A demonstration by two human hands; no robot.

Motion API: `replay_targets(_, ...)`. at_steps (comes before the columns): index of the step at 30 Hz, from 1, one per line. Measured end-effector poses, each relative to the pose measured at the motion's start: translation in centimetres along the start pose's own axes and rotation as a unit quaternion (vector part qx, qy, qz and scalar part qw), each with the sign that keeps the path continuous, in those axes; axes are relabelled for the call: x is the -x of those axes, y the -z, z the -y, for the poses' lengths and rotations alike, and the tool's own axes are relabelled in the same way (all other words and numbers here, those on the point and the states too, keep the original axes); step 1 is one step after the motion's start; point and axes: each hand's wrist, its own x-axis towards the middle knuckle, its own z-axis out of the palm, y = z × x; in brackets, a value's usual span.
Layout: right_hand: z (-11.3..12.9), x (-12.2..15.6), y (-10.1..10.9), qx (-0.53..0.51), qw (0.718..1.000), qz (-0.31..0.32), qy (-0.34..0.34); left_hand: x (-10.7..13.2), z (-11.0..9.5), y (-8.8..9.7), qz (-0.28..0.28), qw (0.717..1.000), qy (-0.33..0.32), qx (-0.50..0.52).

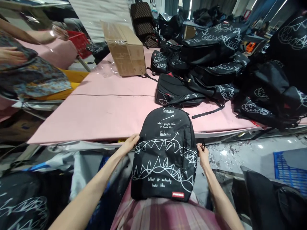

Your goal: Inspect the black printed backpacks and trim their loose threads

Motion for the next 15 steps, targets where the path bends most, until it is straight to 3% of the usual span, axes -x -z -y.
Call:
replay_targets(3,2.2,-0.8,-0.3,0.077,0.994,-0.002,0.079,0.1,1.2,0.9,0.032,0.997,-0.043,-0.056)
replay_targets(7,5.9,-1.9,-2.1,0.227,0.947,0.059,0.218,-0.8,1.2,1.7,0.08,0.991,-0.038,-0.1)
replay_targets(12,8.4,-3.2,-5.6,0.434,0.866,0.105,0.223,-1.3,0.4,1.8,0.08,0.982,-0.055,-0.16)
replay_targets(15,8.7,-4.1,-7.0,0.478,0.845,0.124,0.207,-1.5,-0.2,2.1,0.133,0.976,-0.056,-0.16)
